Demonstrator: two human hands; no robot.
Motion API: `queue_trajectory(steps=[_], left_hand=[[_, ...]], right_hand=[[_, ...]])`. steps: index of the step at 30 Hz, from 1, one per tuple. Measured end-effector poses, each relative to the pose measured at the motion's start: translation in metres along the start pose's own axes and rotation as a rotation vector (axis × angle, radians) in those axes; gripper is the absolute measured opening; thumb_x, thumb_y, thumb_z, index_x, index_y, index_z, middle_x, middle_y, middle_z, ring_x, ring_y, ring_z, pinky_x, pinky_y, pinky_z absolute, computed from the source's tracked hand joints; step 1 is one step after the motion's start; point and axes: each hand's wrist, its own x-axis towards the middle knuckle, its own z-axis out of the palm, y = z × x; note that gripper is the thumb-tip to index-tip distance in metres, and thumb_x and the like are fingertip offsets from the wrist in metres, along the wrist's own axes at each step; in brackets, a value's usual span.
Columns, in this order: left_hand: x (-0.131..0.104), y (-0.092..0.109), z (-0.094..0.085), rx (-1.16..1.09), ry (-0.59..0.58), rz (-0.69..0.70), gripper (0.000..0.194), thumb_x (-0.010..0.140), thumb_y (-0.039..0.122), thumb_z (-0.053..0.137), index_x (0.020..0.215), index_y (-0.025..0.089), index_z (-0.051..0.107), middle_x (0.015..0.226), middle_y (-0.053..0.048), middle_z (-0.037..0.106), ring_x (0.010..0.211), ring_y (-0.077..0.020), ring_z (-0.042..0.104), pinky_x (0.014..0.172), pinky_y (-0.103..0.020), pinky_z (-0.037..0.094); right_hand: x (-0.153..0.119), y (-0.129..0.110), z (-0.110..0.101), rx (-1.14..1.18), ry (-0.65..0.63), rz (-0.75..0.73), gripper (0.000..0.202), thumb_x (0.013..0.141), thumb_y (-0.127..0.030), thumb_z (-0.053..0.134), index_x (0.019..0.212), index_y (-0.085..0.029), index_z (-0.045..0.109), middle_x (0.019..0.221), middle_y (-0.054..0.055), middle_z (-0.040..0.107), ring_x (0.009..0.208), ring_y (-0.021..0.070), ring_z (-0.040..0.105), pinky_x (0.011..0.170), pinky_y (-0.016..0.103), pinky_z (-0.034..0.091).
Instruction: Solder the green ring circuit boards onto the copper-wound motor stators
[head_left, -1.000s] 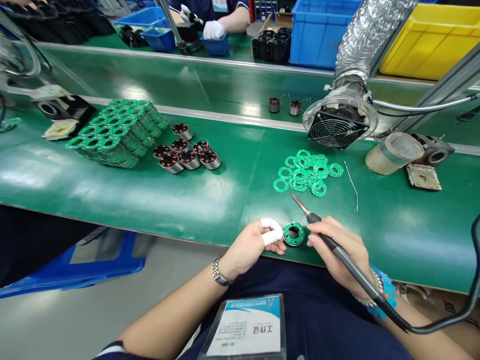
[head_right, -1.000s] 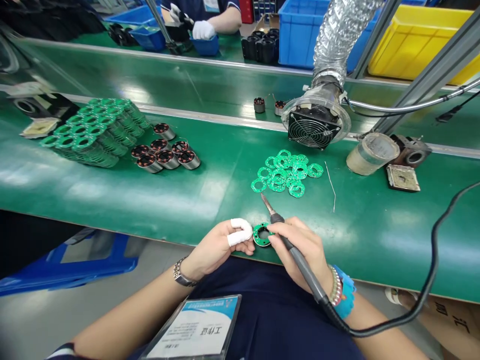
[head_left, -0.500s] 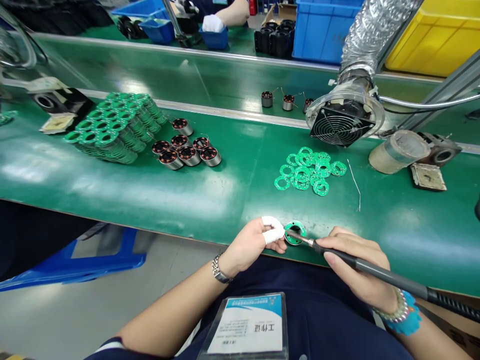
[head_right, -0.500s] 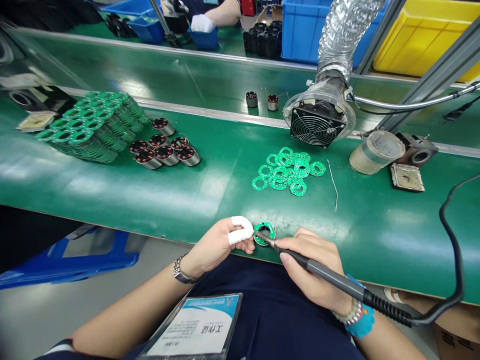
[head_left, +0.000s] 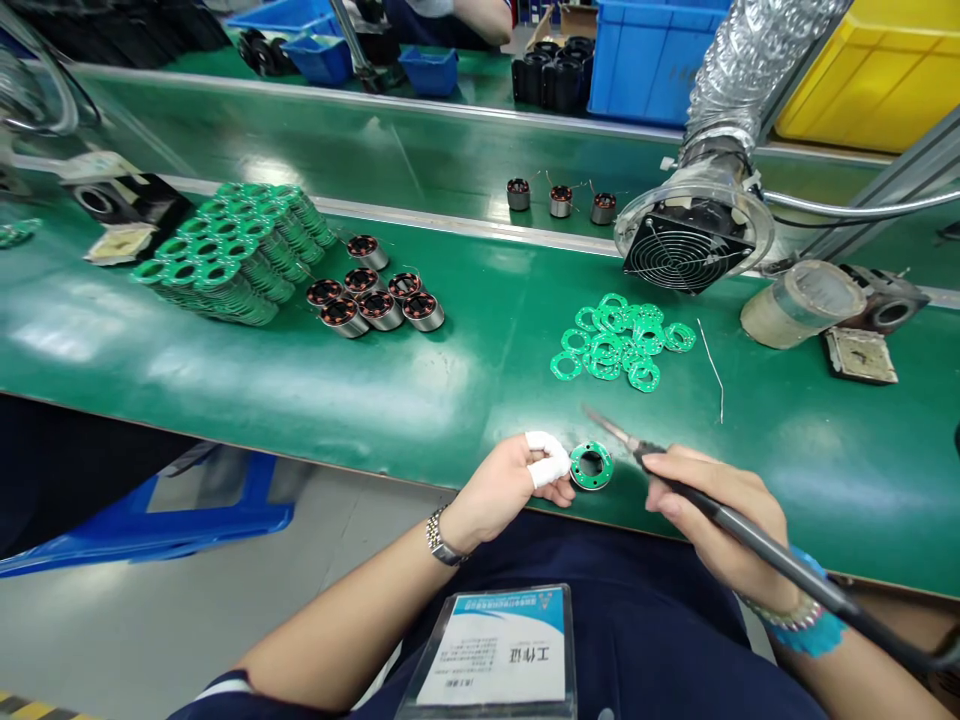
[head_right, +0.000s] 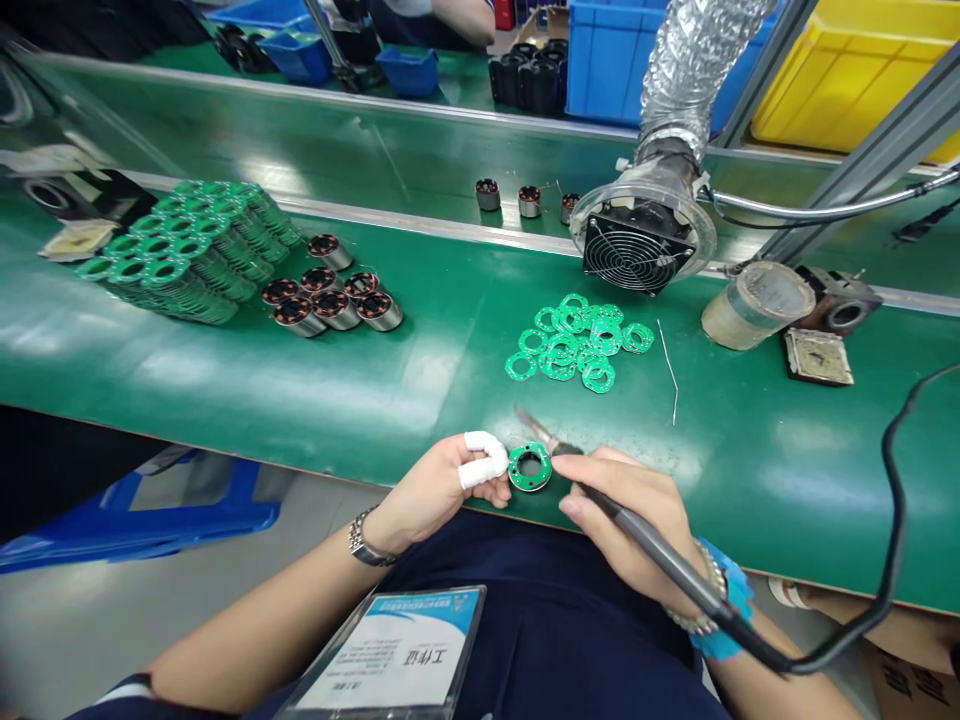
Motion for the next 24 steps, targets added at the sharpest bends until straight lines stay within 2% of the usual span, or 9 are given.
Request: queue_trajectory(steps=[2, 5, 8, 11, 13, 17, 21, 24], left_hand=[[0.0, 0.0, 0.001, 0.002, 0.005, 0.0, 0.019, 0.068, 0.025, 0.069, 0.069, 0.012, 0.055, 0.059, -0.001, 0.061, 0.055, -0.0106, 0.06, 0.058, -0.024, 0.05], [0.001, 0.001, 0.002, 0.008, 0.009, -0.002, 0.02, 0.067, 0.027, 0.069, 0.07, 0.012, 0.055, 0.06, 0.0, 0.06, 0.055, -0.0109, 0.06, 0.059, -0.024, 0.05], [-0.001, 0.002, 0.001, 0.055, 0.008, 0.0, 0.022, 0.069, 0.031, 0.067, 0.072, 0.013, 0.053, 0.06, 0.001, 0.059, 0.054, -0.0108, 0.059, 0.057, -0.025, 0.05], [-0.006, 0.0, -0.001, 0.315, 0.013, 0.034, 0.022, 0.076, 0.035, 0.059, 0.083, 0.015, 0.052, 0.057, 0.002, 0.056, 0.048, -0.0094, 0.053, 0.051, -0.023, 0.045], [-0.009, -0.003, -0.001, 0.569, 0.001, 0.121, 0.021, 0.078, 0.034, 0.059, 0.088, 0.016, 0.053, 0.058, 0.004, 0.054, 0.047, -0.0079, 0.047, 0.048, -0.021, 0.04], [-0.015, -0.004, -0.001, 0.917, -0.018, 0.338, 0.011, 0.081, 0.024, 0.053, 0.074, 0.016, 0.055, 0.06, 0.004, 0.047, 0.052, -0.0078, 0.04, 0.051, -0.021, 0.035], [-0.018, 0.0, -0.001, 1.008, 0.07, 0.552, 0.011, 0.08, 0.018, 0.052, 0.071, 0.015, 0.056, 0.064, 0.001, 0.048, 0.055, -0.0087, 0.043, 0.054, -0.022, 0.036], [-0.016, 0.001, 0.001, 0.883, 0.107, 0.584, 0.008, 0.079, 0.021, 0.055, 0.077, 0.016, 0.061, 0.07, -0.001, 0.056, 0.06, -0.0104, 0.049, 0.059, -0.023, 0.04]], right_hand=[[0.006, 0.008, 0.003, -0.051, -0.079, -0.037, 0.026, 0.083, -0.012, 0.053, 0.108, -0.021, 0.056, 0.082, 0.005, 0.065, 0.073, 0.015, 0.061, 0.065, 0.027, 0.051], [0.017, 0.02, 0.01, -0.091, -0.289, -0.076, 0.035, 0.081, -0.016, 0.057, 0.115, -0.019, 0.048, 0.105, 0.01, 0.062, 0.095, 0.0188, 0.059, 0.081, 0.031, 0.051], [0.02, 0.027, 0.017, -0.1, -0.365, -0.056, 0.039, 0.082, -0.015, 0.056, 0.118, -0.019, 0.044, 0.108, 0.009, 0.06, 0.095, 0.0176, 0.059, 0.081, 0.03, 0.05], [0.012, 0.028, 0.022, -0.121, -0.29, -0.013, 0.034, 0.083, -0.018, 0.056, 0.114, -0.019, 0.046, 0.101, 0.008, 0.06, 0.087, 0.0165, 0.06, 0.076, 0.029, 0.051], [0.004, 0.026, 0.026, -0.146, -0.213, 0.017, 0.036, 0.082, -0.02, 0.059, 0.114, -0.018, 0.045, 0.1, 0.008, 0.059, 0.088, 0.0177, 0.059, 0.077, 0.03, 0.05], [-0.009, 0.022, 0.032, -0.21, -0.1, 0.051, 0.038, 0.081, -0.02, 0.06, 0.115, -0.018, 0.044, 0.101, 0.01, 0.059, 0.093, 0.0207, 0.058, 0.079, 0.032, 0.05], [-0.011, 0.02, 0.037, -0.232, -0.061, 0.061, 0.036, 0.081, -0.019, 0.059, 0.113, -0.019, 0.044, 0.101, 0.009, 0.059, 0.092, 0.0219, 0.057, 0.079, 0.035, 0.05], [-0.012, 0.021, 0.041, -0.237, -0.029, 0.044, 0.036, 0.081, -0.019, 0.06, 0.113, -0.019, 0.044, 0.101, 0.01, 0.059, 0.091, 0.0222, 0.057, 0.079, 0.036, 0.05]])
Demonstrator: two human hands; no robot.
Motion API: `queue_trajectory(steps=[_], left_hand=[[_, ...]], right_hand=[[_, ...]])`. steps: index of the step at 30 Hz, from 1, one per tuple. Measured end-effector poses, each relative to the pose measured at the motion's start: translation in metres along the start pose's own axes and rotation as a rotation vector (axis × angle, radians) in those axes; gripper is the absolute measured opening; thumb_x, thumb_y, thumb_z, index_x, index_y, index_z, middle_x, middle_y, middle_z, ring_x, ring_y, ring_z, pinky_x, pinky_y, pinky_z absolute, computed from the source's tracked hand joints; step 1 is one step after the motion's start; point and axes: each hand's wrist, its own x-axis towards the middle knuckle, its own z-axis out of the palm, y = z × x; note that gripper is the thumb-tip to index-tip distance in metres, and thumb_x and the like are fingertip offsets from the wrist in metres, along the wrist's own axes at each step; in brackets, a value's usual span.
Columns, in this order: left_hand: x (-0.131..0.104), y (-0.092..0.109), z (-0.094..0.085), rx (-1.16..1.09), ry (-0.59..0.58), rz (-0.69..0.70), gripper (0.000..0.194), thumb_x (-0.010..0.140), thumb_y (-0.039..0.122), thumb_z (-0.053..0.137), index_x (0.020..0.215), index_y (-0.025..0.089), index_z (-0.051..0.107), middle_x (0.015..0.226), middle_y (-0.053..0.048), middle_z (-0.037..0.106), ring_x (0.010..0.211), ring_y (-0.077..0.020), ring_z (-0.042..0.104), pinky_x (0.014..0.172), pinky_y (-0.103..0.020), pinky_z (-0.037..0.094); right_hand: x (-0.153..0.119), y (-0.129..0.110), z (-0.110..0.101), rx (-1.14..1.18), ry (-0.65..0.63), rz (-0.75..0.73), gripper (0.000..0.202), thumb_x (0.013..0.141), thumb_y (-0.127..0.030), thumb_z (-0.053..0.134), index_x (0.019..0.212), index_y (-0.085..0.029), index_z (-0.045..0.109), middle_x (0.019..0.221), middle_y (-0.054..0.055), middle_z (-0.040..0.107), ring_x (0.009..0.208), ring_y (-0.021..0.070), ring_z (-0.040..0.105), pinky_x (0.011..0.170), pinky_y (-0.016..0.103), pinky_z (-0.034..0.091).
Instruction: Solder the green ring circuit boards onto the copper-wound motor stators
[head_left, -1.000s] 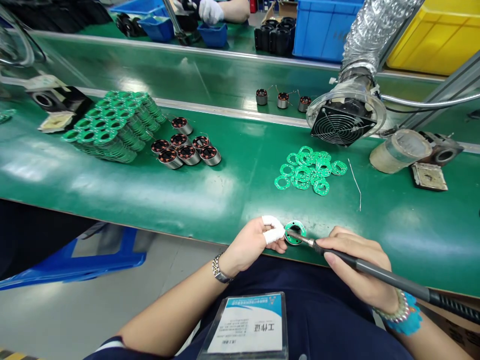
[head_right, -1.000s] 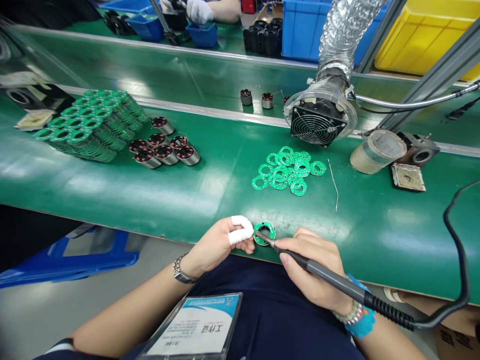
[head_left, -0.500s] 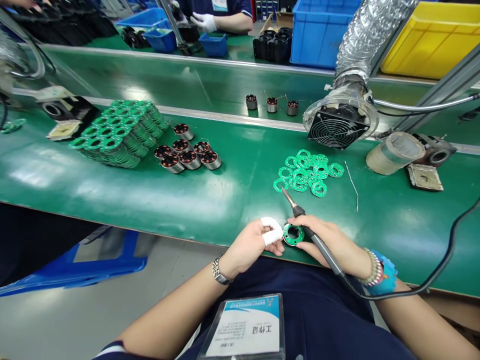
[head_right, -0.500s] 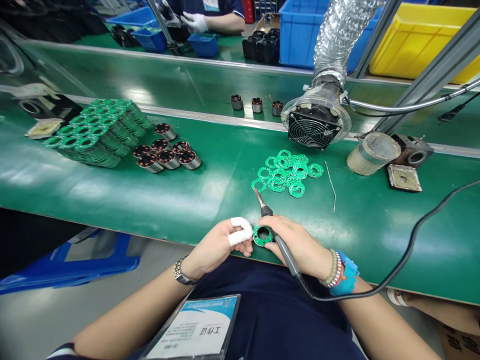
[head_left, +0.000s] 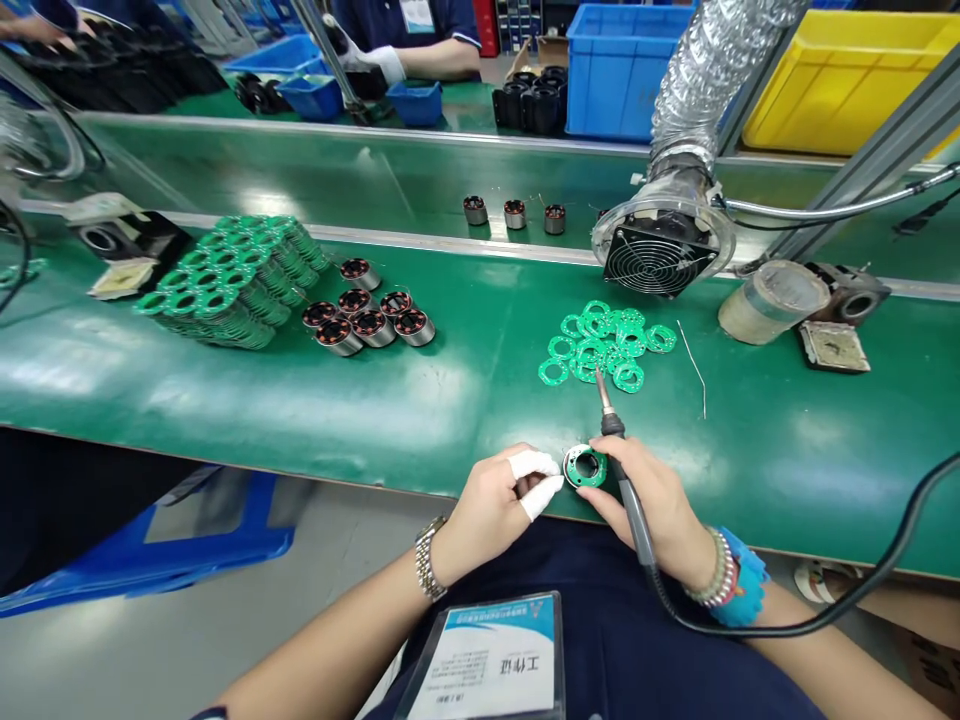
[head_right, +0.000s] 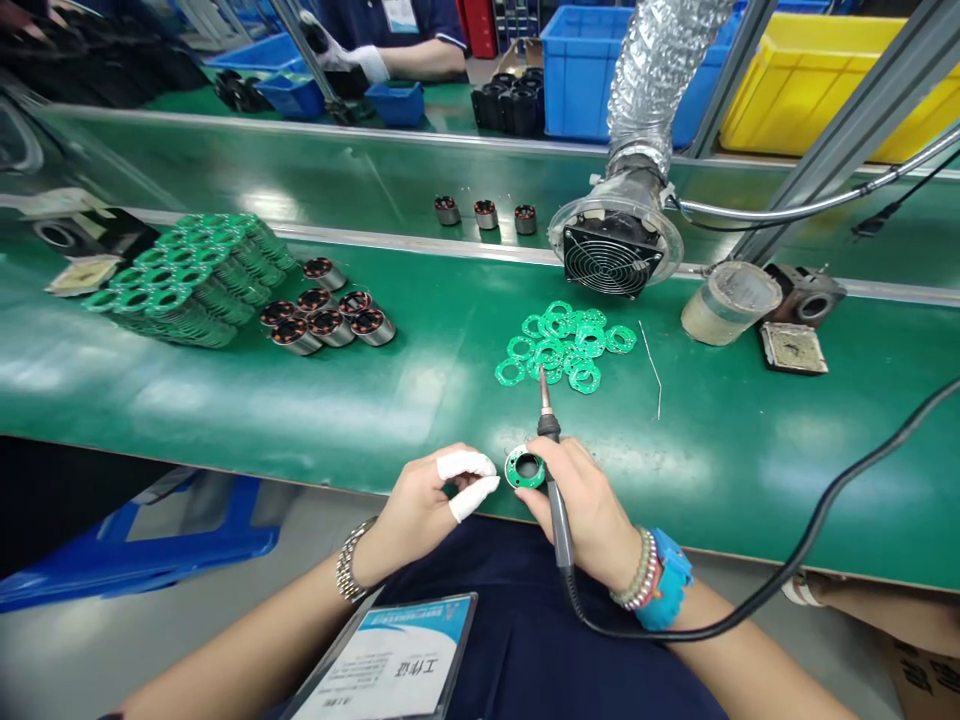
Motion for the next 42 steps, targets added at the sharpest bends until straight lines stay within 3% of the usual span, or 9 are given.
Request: queue_trajectory(steps=[5, 8, 15, 21, 26, 30, 35, 42], left_hand=[[0.01, 0.003, 0.012, -0.469, -0.082, -0.356, 0.014, 0.075, 0.029, 0.06, 0.076, 0.015, 0.062, 0.064, 0.001, 0.056, 0.053, -0.0087, 0.047, 0.053, -0.022, 0.04], [0.016, 0.005, 0.015, -0.585, -0.11, -0.453, 0.018, 0.071, 0.031, 0.065, 0.073, 0.014, 0.06, 0.06, 0.003, 0.053, 0.049, -0.0065, 0.042, 0.049, -0.02, 0.037], [0.019, 0.005, 0.013, -0.661, -0.118, -0.447, 0.021, 0.067, 0.032, 0.069, 0.069, 0.013, 0.058, 0.059, 0.004, 0.049, 0.048, -0.0051, 0.04, 0.047, -0.018, 0.036], [0.01, -0.002, 0.014, -0.626, -0.103, -0.426, 0.019, 0.076, 0.032, 0.061, 0.076, 0.014, 0.057, 0.056, 0.004, 0.052, 0.048, -0.007, 0.046, 0.05, -0.02, 0.04], [0.006, -0.005, 0.011, -0.588, -0.129, -0.395, 0.021, 0.078, 0.034, 0.058, 0.078, 0.013, 0.055, 0.06, 0.0, 0.057, 0.053, -0.0093, 0.053, 0.055, -0.022, 0.045], [0.007, -0.003, 0.009, -0.575, -0.156, -0.437, 0.021, 0.076, 0.033, 0.059, 0.075, 0.012, 0.055, 0.061, -0.001, 0.058, 0.053, -0.0089, 0.053, 0.055, -0.022, 0.045], [0.008, -0.004, 0.008, -0.567, -0.16, -0.452, 0.021, 0.075, 0.033, 0.06, 0.074, 0.012, 0.056, 0.061, -0.001, 0.058, 0.052, -0.0087, 0.053, 0.054, -0.022, 0.044], [0.008, -0.005, 0.008, -0.586, -0.148, -0.469, 0.021, 0.073, 0.033, 0.062, 0.074, 0.013, 0.057, 0.061, 0.0, 0.059, 0.052, -0.0086, 0.054, 0.053, -0.022, 0.045]], right_hand=[[0.0, -0.001, -0.004, 0.001, 0.032, -0.012, 0.041, 0.079, -0.021, 0.062, 0.115, -0.018, 0.043, 0.105, 0.011, 0.057, 0.093, 0.0225, 0.056, 0.08, 0.036, 0.049], [0.008, -0.003, -0.011, 0.025, 0.085, -0.036, 0.034, 0.081, -0.017, 0.059, 0.112, -0.018, 0.047, 0.098, 0.009, 0.059, 0.088, 0.0203, 0.056, 0.076, 0.034, 0.049], [0.033, -0.005, -0.01, 0.129, 0.049, -0.18, 0.023, 0.083, -0.007, 0.048, 0.103, -0.02, 0.049, 0.082, 0.004, 0.057, 0.079, 0.0168, 0.052, 0.07, 0.031, 0.048], [0.028, -0.007, -0.001, 0.029, 0.024, -0.248, 0.027, 0.08, -0.004, 0.047, 0.103, -0.018, 0.049, 0.08, 0.006, 0.058, 0.076, 0.0193, 0.049, 0.067, 0.034, 0.046], [0.02, -0.013, -0.01, 0.072, 0.079, -0.171, 0.024, 0.079, -0.005, 0.053, 0.1, -0.017, 0.053, 0.084, 0.007, 0.06, 0.079, 0.0186, 0.052, 0.07, 0.034, 0.047], [0.011, -0.015, -0.029, 0.176, 0.141, -0.068, 0.02, 0.08, -0.005, 0.054, 0.094, -0.018, 0.058, 0.076, 0.003, 0.061, 0.07, 0.0144, 0.055, 0.063, 0.028, 0.046], [0.0, -0.016, -0.044, 0.194, 0.096, -0.107, 0.035, 0.078, -0.007, 0.057, 0.111, -0.017, 0.057, 0.072, 0.004, 0.061, 0.066, 0.0151, 0.055, 0.059, 0.029, 0.047], [-0.004, -0.02, -0.052, 0.242, 0.036, -0.072, 0.025, 0.076, -0.006, 0.054, 0.097, -0.016, 0.064, 0.071, 0.005, 0.063, 0.065, 0.0161, 0.056, 0.057, 0.03, 0.048]])
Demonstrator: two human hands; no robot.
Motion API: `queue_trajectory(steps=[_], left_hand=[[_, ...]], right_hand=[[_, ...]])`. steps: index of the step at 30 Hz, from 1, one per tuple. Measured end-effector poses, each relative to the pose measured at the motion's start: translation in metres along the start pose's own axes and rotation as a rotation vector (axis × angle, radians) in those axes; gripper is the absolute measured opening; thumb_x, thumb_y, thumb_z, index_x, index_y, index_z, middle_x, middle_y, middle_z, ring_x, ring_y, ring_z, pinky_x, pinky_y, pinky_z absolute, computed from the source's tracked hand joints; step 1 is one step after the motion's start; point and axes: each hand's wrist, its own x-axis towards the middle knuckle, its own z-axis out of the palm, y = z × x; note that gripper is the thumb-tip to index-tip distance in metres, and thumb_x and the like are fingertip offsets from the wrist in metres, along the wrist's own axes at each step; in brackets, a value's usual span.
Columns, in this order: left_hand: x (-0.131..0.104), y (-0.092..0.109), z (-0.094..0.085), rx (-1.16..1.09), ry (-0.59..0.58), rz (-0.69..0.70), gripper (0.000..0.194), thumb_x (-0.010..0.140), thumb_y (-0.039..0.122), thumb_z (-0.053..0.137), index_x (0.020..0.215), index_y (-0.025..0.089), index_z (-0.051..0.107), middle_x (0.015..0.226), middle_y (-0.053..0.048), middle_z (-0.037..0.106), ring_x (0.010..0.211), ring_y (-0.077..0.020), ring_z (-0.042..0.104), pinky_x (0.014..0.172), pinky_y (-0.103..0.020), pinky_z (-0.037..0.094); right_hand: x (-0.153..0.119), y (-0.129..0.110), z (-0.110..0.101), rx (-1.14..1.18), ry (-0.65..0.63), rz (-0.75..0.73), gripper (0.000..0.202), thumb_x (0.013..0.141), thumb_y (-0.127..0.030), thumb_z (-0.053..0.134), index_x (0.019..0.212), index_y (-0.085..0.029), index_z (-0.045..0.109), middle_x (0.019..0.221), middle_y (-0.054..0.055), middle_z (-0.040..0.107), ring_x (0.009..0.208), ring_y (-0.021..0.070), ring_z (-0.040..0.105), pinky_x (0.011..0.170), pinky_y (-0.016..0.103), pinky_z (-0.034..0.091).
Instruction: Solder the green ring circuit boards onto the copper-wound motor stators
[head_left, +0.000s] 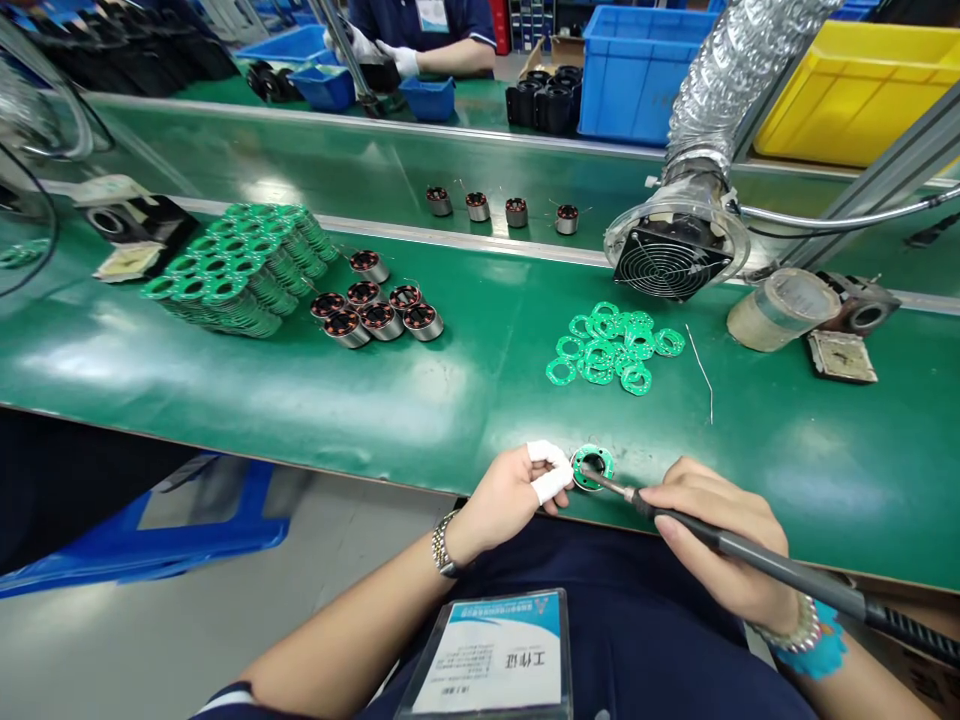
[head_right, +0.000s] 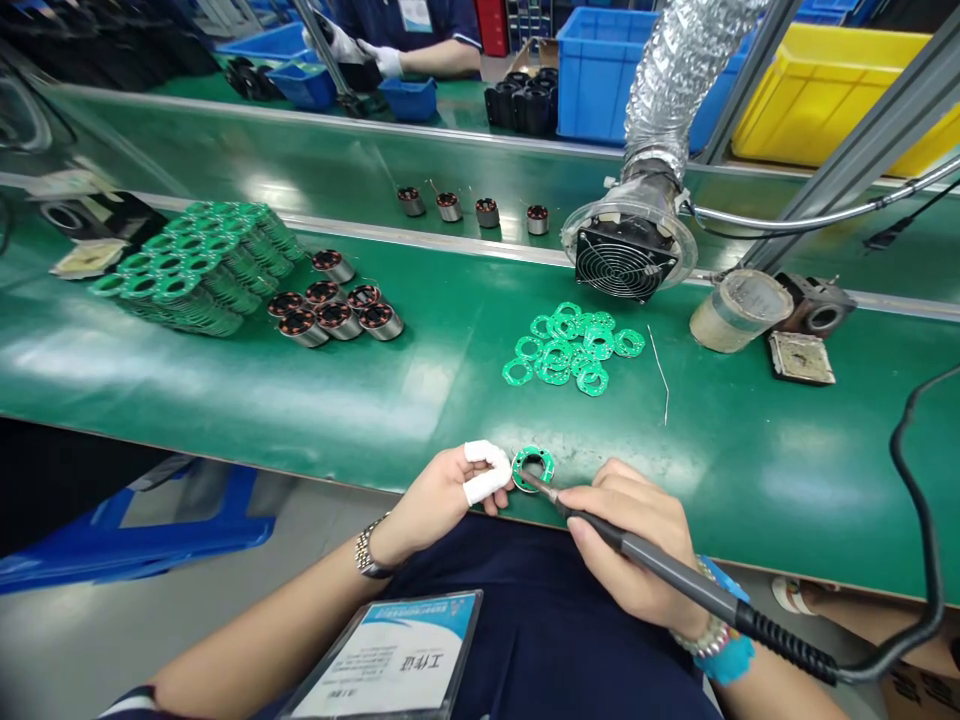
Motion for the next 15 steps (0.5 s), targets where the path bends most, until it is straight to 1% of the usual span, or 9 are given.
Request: queue_trajectory(steps=[7, 15], left_hand=[[-0.0007, 0.001, 0.0004, 0.01, 0.003, 0.007, 0.019, 0.074, 0.031, 0.061, 0.074, 0.013, 0.056, 0.062, 0.0, 0.059, 0.053, -0.009, 0.055, 0.053, -0.022, 0.045], [0.0004, 0.0, 0.0006, 0.011, 0.004, -0.003, 0.018, 0.074, 0.031, 0.061, 0.075, 0.013, 0.056, 0.061, 0.0, 0.059, 0.051, -0.0086, 0.054, 0.052, -0.022, 0.044]], right_hand=[[-0.0011, 0.0018, 0.0015, 0.021, -0.02, 0.016, 0.025, 0.076, -0.005, 0.054, 0.098, -0.015, 0.064, 0.07, 0.006, 0.063, 0.066, 0.0163, 0.056, 0.058, 0.03, 0.048], [0.002, 0.0, -0.0009, 0.007, -0.002, 0.0, 0.024, 0.077, -0.007, 0.054, 0.096, -0.016, 0.065, 0.067, 0.005, 0.062, 0.063, 0.0162, 0.056, 0.055, 0.03, 0.048]])
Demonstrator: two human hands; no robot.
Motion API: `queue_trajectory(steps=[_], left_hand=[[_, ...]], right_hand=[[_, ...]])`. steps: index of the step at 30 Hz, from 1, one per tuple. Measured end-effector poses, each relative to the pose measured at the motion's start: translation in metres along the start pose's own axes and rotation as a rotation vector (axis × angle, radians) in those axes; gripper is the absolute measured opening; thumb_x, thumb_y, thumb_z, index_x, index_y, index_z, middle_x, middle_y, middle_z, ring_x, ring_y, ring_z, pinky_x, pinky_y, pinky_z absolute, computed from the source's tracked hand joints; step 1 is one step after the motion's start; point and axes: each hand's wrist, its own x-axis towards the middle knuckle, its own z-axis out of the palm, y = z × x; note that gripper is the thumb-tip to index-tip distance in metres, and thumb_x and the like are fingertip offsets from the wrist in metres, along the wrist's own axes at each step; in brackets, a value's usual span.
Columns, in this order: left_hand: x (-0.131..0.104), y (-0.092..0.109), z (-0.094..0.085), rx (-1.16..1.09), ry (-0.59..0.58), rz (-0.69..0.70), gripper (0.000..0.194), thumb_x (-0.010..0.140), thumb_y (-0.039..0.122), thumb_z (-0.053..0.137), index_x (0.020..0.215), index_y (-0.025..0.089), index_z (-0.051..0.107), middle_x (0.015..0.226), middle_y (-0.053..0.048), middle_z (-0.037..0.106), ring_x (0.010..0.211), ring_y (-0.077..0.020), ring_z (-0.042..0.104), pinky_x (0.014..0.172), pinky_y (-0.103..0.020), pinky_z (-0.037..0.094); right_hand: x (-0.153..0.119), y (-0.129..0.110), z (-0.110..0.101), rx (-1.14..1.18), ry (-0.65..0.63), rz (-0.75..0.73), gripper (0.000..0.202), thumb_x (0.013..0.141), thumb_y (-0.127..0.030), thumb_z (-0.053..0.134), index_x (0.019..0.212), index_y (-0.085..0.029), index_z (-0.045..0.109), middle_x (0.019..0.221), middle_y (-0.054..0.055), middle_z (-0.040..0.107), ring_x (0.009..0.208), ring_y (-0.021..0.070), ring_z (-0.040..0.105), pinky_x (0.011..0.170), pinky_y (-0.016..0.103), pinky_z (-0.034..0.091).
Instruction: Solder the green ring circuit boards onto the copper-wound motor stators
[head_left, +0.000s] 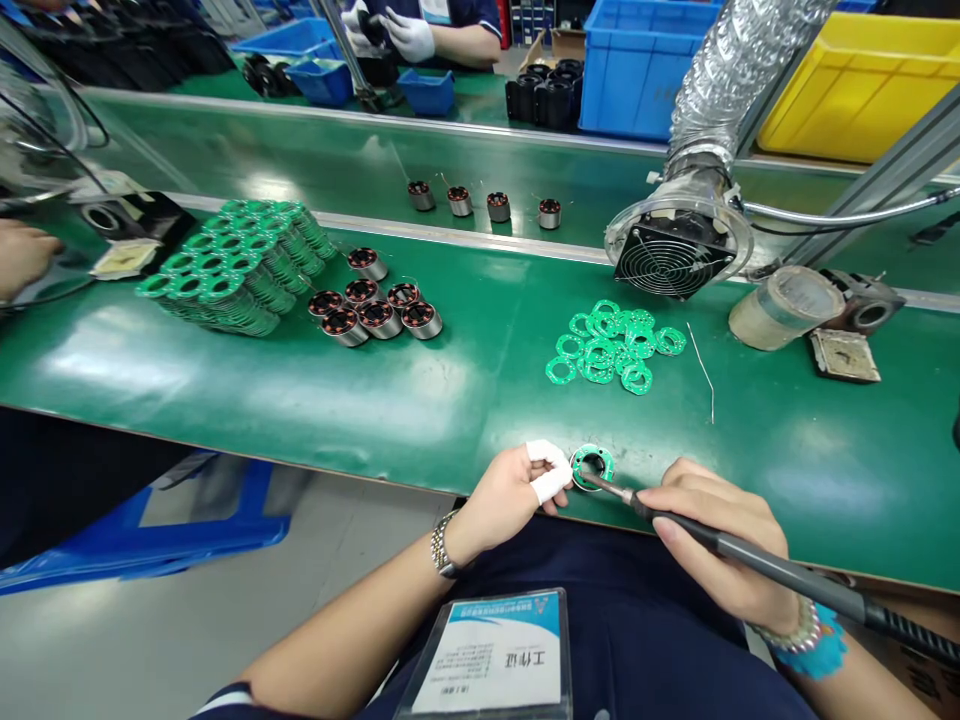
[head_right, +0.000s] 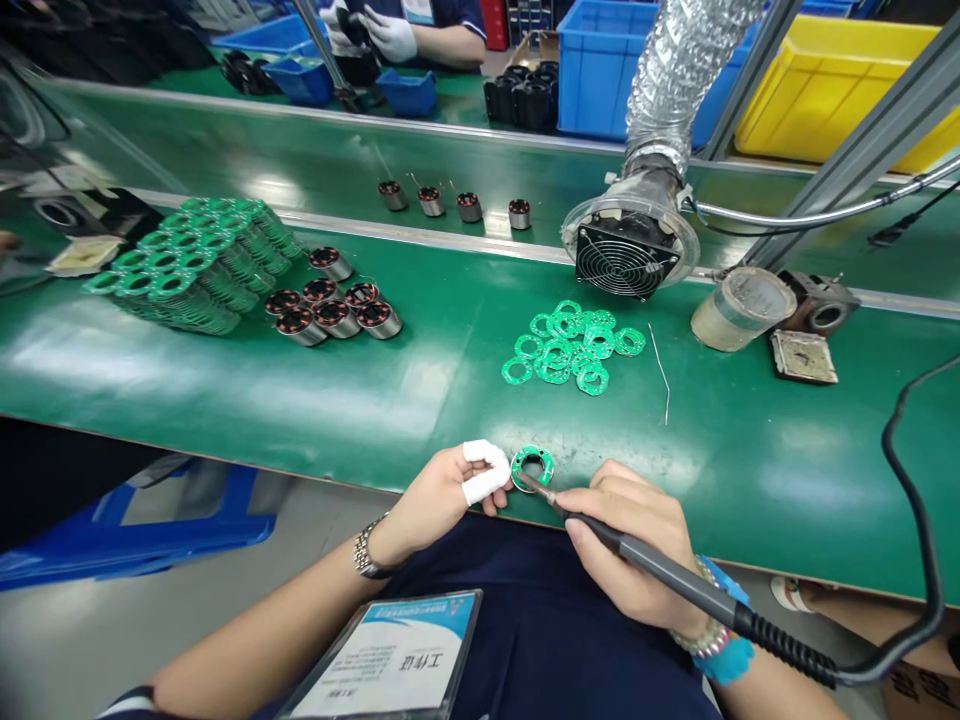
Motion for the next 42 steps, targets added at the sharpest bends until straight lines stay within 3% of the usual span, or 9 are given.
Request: queue_trajectory(steps=[14, 21, 24, 29, 32, 35, 38, 41, 42], left_hand=[[0.0, -0.004, 0.0, -0.007, 0.009, 0.009, 0.018, 0.073, 0.031, 0.061, 0.075, 0.014, 0.056, 0.061, 0.0, 0.058, 0.051, -0.009, 0.054, 0.052, -0.022, 0.044], [0.0, 0.0, 0.0, 0.007, 0.002, 0.005, 0.018, 0.074, 0.031, 0.06, 0.073, 0.014, 0.056, 0.06, 0.0, 0.058, 0.05, -0.0086, 0.053, 0.052, -0.022, 0.044], [0.0, 0.001, 0.001, 0.037, -0.003, -0.001, 0.019, 0.075, 0.032, 0.059, 0.073, 0.014, 0.056, 0.06, 0.0, 0.059, 0.049, -0.0084, 0.052, 0.052, -0.022, 0.043], [0.0, -0.002, 0.001, 0.09, 0.002, -0.016, 0.017, 0.077, 0.031, 0.057, 0.074, 0.015, 0.056, 0.061, 0.001, 0.06, 0.049, -0.0085, 0.052, 0.054, -0.022, 0.041], [0.0, -0.002, 0.001, 0.104, -0.004, -0.001, 0.017, 0.077, 0.03, 0.057, 0.073, 0.015, 0.056, 0.061, 0.001, 0.06, 0.049, -0.0087, 0.052, 0.054, -0.022, 0.041], [-0.001, -0.002, 0.001, 0.101, 0.001, 0.014, 0.017, 0.077, 0.03, 0.057, 0.073, 0.014, 0.056, 0.06, 0.001, 0.06, 0.049, -0.0088, 0.053, 0.054, -0.022, 0.042], [-0.001, -0.002, 0.002, 0.089, 0.005, 0.011, 0.017, 0.078, 0.031, 0.057, 0.073, 0.014, 0.055, 0.06, 0.001, 0.06, 0.048, -0.0082, 0.052, 0.053, -0.021, 0.042], [0.0, -0.003, 0.002, 0.059, 0.012, 0.002, 0.019, 0.077, 0.032, 0.058, 0.073, 0.013, 0.055, 0.059, 0.001, 0.059, 0.048, -0.0078, 0.052, 0.052, -0.021, 0.042], [0.0, -0.003, 0.002, 0.047, 0.013, 0.0, 0.02, 0.076, 0.032, 0.059, 0.073, 0.013, 0.055, 0.059, 0.001, 0.059, 0.048, -0.0077, 0.052, 0.052, -0.021, 0.042]], right_hand=[[0.0, 0.003, 0.004, -0.001, -0.015, -0.018, 0.027, 0.076, -0.005, 0.054, 0.098, -0.016, 0.065, 0.069, 0.005, 0.062, 0.064, 0.0163, 0.056, 0.056, 0.03, 0.048], [-0.002, -0.001, -0.01, -0.023, 0.042, -0.005, 0.026, 0.076, -0.008, 0.055, 0.097, -0.018, 0.066, 0.067, 0.005, 0.062, 0.061, 0.0165, 0.057, 0.054, 0.031, 0.048], [-0.005, 0.011, -0.023, -0.124, 0.166, 0.04, 0.022, 0.077, -0.011, 0.057, 0.094, -0.02, 0.066, 0.07, 0.004, 0.064, 0.062, 0.017, 0.058, 0.057, 0.033, 0.049], [0.004, 0.062, -0.072, -0.507, 0.613, 0.102, 0.018, 0.082, -0.018, 0.057, 0.098, -0.02, 0.065, 0.093, 0.008, 0.067, 0.085, 0.0209, 0.064, 0.077, 0.034, 0.051], [0.017, 0.091, -0.109, -0.623, 0.672, 0.106, 0.023, 0.082, -0.022, 0.055, 0.103, -0.016, 0.063, 0.102, 0.012, 0.065, 0.102, 0.0232, 0.059, 0.089, 0.034, 0.044], [0.026, 0.103, -0.124, -0.607, 0.604, 0.123, 0.02, 0.081, -0.024, 0.056, 0.097, -0.014, 0.064, 0.082, 0.009, 0.067, 0.085, 0.0188, 0.065, 0.074, 0.027, 0.049], [0.025, 0.093, -0.102, -0.532, 0.53, 0.159, 0.021, 0.088, -0.022, 0.047, 0.105, -0.016, 0.058, 0.066, 0.003, 0.064, 0.063, 0.0127, 0.063, 0.064, 0.023, 0.05], [0.019, 0.069, -0.054, -0.442, 0.455, 0.152, 0.018, 0.085, -0.021, 0.054, 0.103, -0.02, 0.055, 0.072, 0.001, 0.065, 0.068, 0.0141, 0.064, 0.069, 0.027, 0.052], [0.017, 0.06, -0.037, -0.391, 0.35, 0.11, 0.019, 0.081, -0.022, 0.06, 0.1, -0.02, 0.056, 0.08, 0.003, 0.066, 0.076, 0.0159, 0.065, 0.072, 0.029, 0.053]])
